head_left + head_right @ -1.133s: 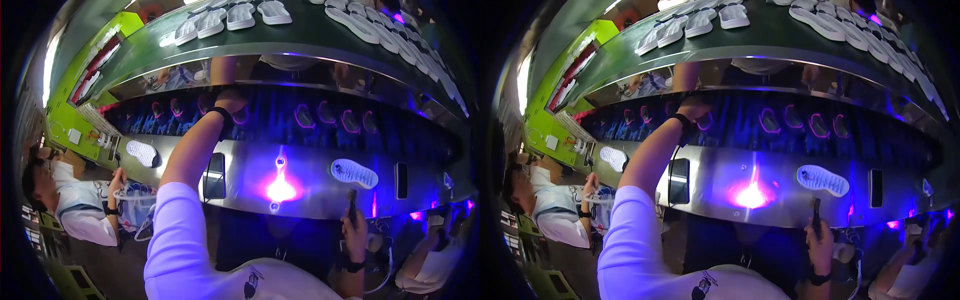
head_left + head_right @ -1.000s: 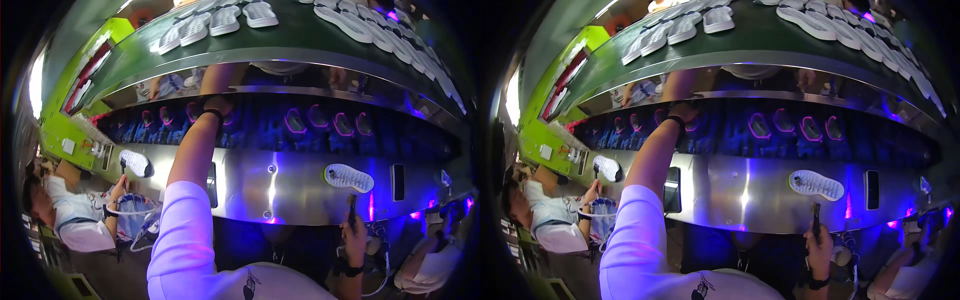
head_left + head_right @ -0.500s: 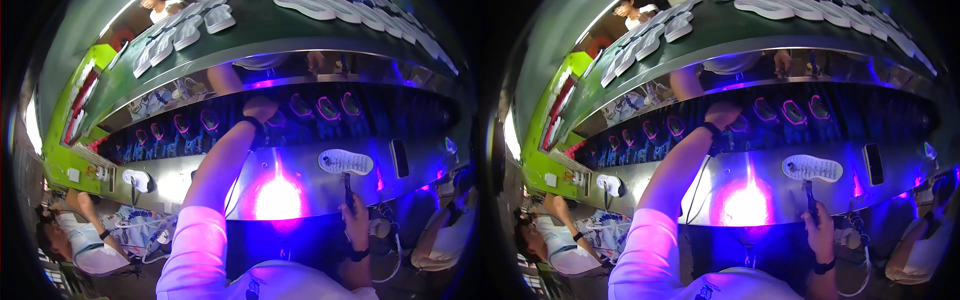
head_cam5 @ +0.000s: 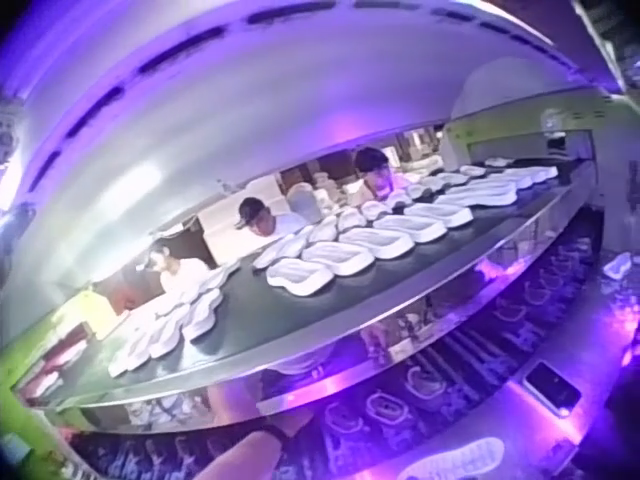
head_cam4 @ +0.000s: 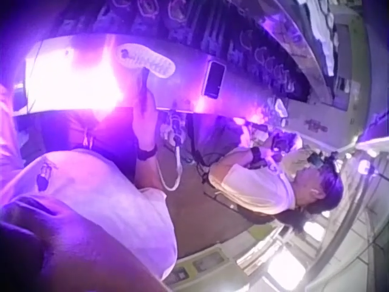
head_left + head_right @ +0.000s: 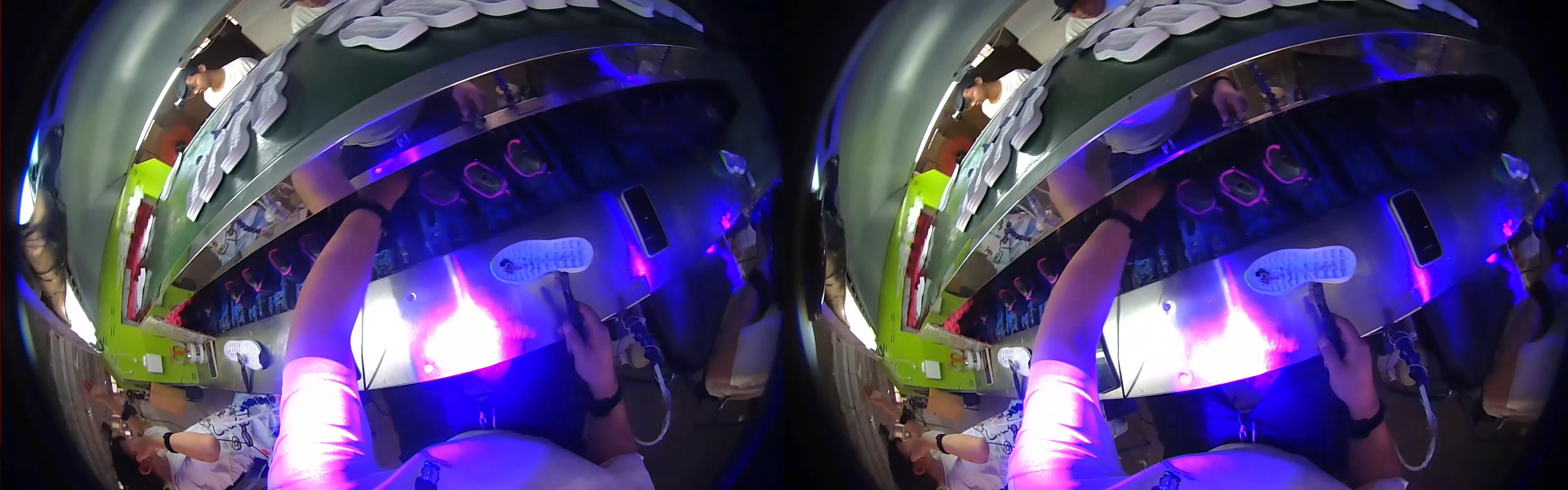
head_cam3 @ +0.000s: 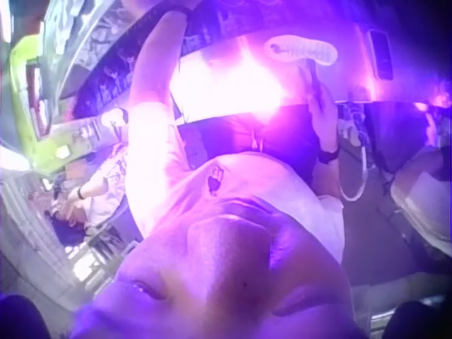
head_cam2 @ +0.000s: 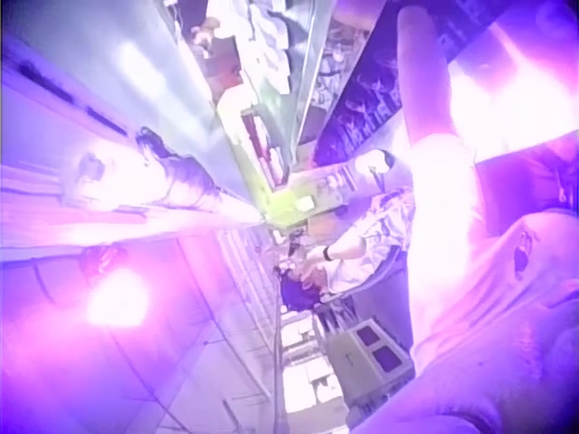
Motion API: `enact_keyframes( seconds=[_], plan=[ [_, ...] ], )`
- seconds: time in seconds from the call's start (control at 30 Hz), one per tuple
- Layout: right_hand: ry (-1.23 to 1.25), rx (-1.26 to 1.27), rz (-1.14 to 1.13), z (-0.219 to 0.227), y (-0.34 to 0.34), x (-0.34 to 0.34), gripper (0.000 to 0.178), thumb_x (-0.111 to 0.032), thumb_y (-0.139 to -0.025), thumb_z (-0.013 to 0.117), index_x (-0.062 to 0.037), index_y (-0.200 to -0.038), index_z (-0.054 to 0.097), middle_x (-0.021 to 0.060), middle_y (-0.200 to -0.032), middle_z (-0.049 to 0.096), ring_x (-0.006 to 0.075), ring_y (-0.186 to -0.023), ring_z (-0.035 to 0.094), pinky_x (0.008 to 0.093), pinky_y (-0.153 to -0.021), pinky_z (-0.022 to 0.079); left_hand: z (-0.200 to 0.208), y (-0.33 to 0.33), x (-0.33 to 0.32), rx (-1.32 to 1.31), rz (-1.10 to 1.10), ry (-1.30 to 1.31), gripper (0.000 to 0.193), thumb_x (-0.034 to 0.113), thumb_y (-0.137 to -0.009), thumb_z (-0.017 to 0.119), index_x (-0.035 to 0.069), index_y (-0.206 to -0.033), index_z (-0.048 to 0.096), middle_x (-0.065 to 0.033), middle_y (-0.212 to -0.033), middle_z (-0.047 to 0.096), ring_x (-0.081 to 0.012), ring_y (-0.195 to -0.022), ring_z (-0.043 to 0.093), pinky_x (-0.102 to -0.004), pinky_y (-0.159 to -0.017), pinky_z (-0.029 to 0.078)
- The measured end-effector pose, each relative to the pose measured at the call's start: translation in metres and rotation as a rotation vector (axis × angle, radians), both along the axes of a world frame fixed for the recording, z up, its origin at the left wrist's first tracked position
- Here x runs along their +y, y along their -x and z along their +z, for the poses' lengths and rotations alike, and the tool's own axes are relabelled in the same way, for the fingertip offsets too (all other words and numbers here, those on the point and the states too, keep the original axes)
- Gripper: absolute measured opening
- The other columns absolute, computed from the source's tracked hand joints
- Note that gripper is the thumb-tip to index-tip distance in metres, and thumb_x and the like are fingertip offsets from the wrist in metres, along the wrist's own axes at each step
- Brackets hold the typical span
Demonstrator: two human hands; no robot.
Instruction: The recorder is using a tool to apply UV glue or adhesive to the upper of a pink sneaker and then placing it onto an assembly line conveyor.
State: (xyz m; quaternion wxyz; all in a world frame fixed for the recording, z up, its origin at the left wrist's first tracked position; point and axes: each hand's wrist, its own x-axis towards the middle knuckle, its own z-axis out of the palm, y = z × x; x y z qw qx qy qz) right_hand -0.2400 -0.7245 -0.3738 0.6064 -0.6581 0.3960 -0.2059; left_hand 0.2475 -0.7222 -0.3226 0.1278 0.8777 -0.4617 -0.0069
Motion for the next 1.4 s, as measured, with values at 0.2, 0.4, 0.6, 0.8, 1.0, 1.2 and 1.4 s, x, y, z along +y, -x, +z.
enact_keyframes(
  seconds=[0.2,0.4,0.6,0.8,1.0,1.2,1.4],
  plan=[
    [-0.046,-0.082,-0.065,0.013,0.002,0.012,0.040,-0.005,-0.097,0.063,0.0016,-0.135,0.056,0.0010,-0.082,0.061,0.0054,-0.064,0.053,0.0238,-0.059,0.045,-0.080,-0.011,-0.060,0.196,0.125,-0.231,0.055,0.042,-0.098,0.045,0.011,-0.142,0.053,-0.0214,-0.147,0.052,-0.0388,-0.138,0.047,-0.0494,-0.113,0.039],
    [-0.037,0.020,0.005,0.006,0.020,0.010,0.040,-0.005,-0.097,0.063,0.0000,-0.136,0.058,0.0046,-0.091,0.066,0.0063,-0.069,0.058,0.0253,-0.063,0.048,-0.017,0.028,0.031,0.651,0.005,-0.345,0.061,0.045,-0.087,0.067,0.006,-0.134,0.060,-0.0194,-0.100,0.074,-0.0326,-0.091,0.074,-0.0449,-0.075,0.060],
    [0.180,-0.054,0.107,0.006,0.007,0.017,0.046,-0.006,-0.097,0.063,-0.0027,-0.142,0.055,0.0087,-0.099,0.070,0.0104,-0.085,0.064,0.0276,-0.083,0.052,0.030,0.184,0.172,0.037,-0.490,-0.389,0.065,0.035,-0.084,0.071,0.007,-0.141,0.055,-0.0208,-0.077,0.066,-0.0377,-0.070,0.069,-0.0481,-0.065,0.055],
    [0.204,-0.160,0.191,0.059,0.001,0.030,0.045,0.001,-0.096,0.061,-0.0001,-0.141,0.056,0.0082,-0.102,0.071,0.0112,-0.089,0.066,0.0263,-0.086,0.051,-0.030,0.275,0.222,-0.534,-0.837,-0.204,0.062,0.027,-0.078,0.068,-0.002,-0.132,0.056,-0.0104,-0.092,0.064,-0.0256,-0.087,0.065,-0.0419,-0.081,0.051],
    [0.270,-0.113,0.275,0.079,0.003,0.047,0.045,0.002,-0.094,0.062,-0.0020,-0.139,0.059,0.0085,-0.100,0.071,0.0115,-0.088,0.066,0.0271,-0.085,0.051,0.010,0.247,0.245,-0.372,-0.707,0.225,0.056,0.020,-0.076,0.066,-0.001,-0.127,0.061,-0.0132,-0.107,0.066,-0.0279,-0.096,0.066,-0.0438,-0.090,0.052],
    [0.365,0.010,0.448,0.055,-0.020,0.062,0.044,-0.001,-0.093,0.064,-0.0036,-0.136,0.061,0.0137,-0.109,0.073,0.0194,-0.095,0.070,0.0326,-0.088,0.053,-0.004,0.274,0.296,-0.062,-0.238,0.454,0.069,0.036,-0.076,0.080,-0.002,-0.129,0.057,-0.0223,-0.127,0.060,-0.0389,-0.118,0.061,-0.0527,-0.108,0.046],
    [0.427,0.005,0.676,0.017,-0.066,0.072,0.041,-0.010,-0.095,0.066,-0.0052,-0.135,0.062,0.0168,-0.119,0.071,0.0249,-0.104,0.070,0.0358,-0.093,0.053,-0.037,0.329,0.325,0.045,-0.204,0.456,0.075,0.034,-0.078,0.081,-0.006,-0.133,0.052,-0.0243,-0.131,0.059,-0.0431,-0.127,0.056,-0.0607,-0.114,0.035]
  ],
)
